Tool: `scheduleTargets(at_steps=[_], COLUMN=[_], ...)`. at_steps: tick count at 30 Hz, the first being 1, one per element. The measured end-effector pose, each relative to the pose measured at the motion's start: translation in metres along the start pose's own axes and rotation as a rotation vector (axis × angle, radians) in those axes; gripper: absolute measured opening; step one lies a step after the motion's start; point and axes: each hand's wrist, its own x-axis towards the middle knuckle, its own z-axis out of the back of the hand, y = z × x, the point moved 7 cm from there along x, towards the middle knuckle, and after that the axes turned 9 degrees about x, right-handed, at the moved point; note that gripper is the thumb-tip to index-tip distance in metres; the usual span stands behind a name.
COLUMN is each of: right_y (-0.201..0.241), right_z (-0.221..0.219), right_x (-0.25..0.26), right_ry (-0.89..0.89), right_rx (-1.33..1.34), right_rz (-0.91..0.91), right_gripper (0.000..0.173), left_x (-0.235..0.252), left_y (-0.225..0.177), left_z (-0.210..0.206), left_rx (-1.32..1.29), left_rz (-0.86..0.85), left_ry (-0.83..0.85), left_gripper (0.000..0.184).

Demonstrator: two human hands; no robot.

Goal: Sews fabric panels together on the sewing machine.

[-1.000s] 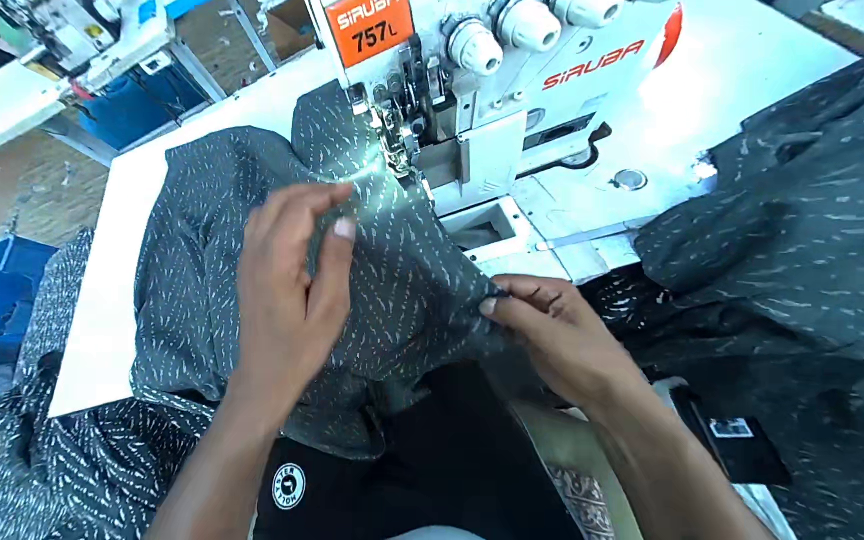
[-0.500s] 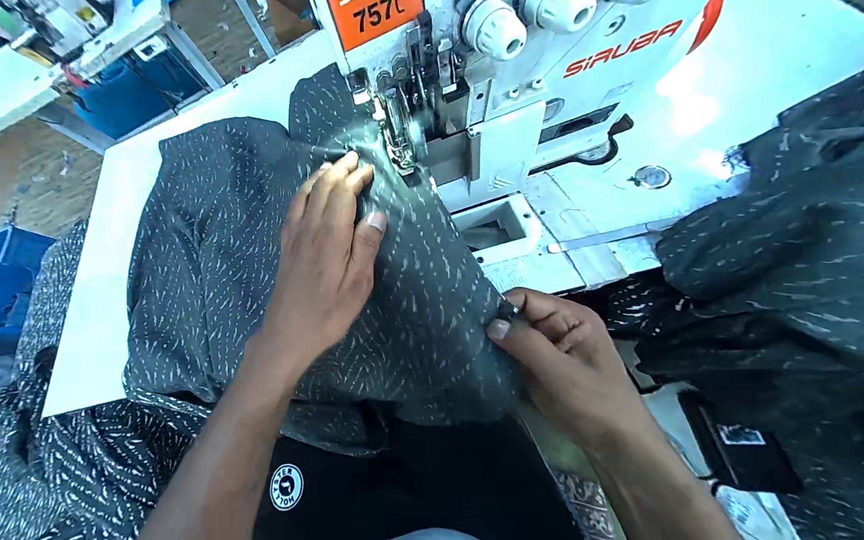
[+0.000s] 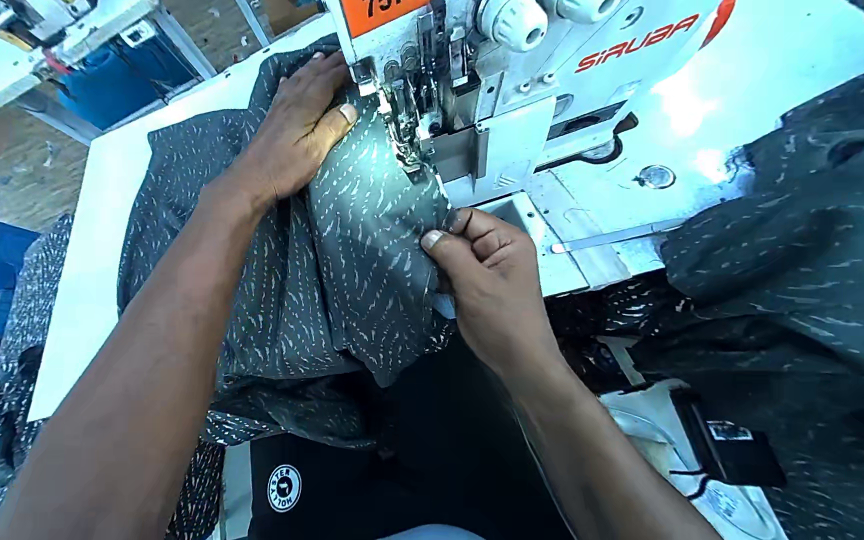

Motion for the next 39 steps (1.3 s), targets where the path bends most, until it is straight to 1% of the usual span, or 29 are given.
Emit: scheduleTargets(at_steps=[1,2,3,4,5,7,8,10,12,18,23,26,33,37,39], right_y=[-0.002,-0.004,-0.006,-0.006,-0.006,-0.007,-0.007,-0.004,-0.003,-0.003,-0.001,-0.002,-0.006,-0.01,-0.012], right_z=[-0.001,-0.001,0.0,0.001,0.003,0.005,0.005,0.004,0.002,-0.003,-0.007,-0.009,-0.013,-0.014,-0.015], right_x=[0.001,0.001,0.001,0.001,0.001,0.003,0.003,0.003,0.001,-0.006,-0.008,-0.004,0.006,0.007,0.01], right_ry=[-0.006,-0.009,-0.006,-0.002,0.002,0.012,0.021,0.025,0.017,0.014,0.004,-0.038,-0.188,-0.216,-0.26], right_rx=[-0.014,-0.022,-0.027,-0.035,-0.041,-0.031,-0.018,-0.017,-0.008,0.155,0.178,0.14,0.153,0.148,0.148], right_rz=[0.006,0.011,0.014,0.022,0.027,0.026,0.023,0.027,0.034,-0.074,-0.079,-0.073,-0.082,-0.096,-0.125], right_gripper=[0.008,0.008,0.007,0.007,0.006,0.004,0.004,0.004,0.005,0.005,0.007,0.008,0.019,0.024,0.027], left_x=[-0.003,-0.012,-0.026,-0.041,-0.056,-0.078,-0.083,-0.085,-0.082,-0.082,-0.082,-0.079,-0.064,-0.062,-0.061], left_y=[-0.005,-0.018,-0.037,-0.061,-0.084,-0.117,-0.122,-0.119,-0.112,-0.106,-0.107,-0.101,-0.078,-0.075,-0.07], left_z=[0.008,0.021,0.035,0.045,0.048,0.034,0.024,0.01,0.006,0.006,0.008,0.007,0.008,0.009,0.008], left_rx=[0.079,0.163,0.194,0.141,0.013,-0.273,-0.315,-0.238,-0.17,-0.175,-0.177,-0.182,-0.244,-0.257,-0.27], left_rz=[0.008,0.031,0.062,0.1,0.14,0.186,0.2,0.194,0.157,0.08,0.04,0.011,-0.135,-0.174,-0.175], left_ry=[-0.086,-0.207,-0.343,-0.453,-0.506,-0.474,-0.437,-0.377,-0.327,-0.234,-0.179,-0.149,-0.076,-0.038,-0.045], left_gripper=[0.049,0.043,0.036,0.03,0.027,0.025,0.025,0.027,0.028,0.038,0.037,0.038,0.039,0.04,0.038])
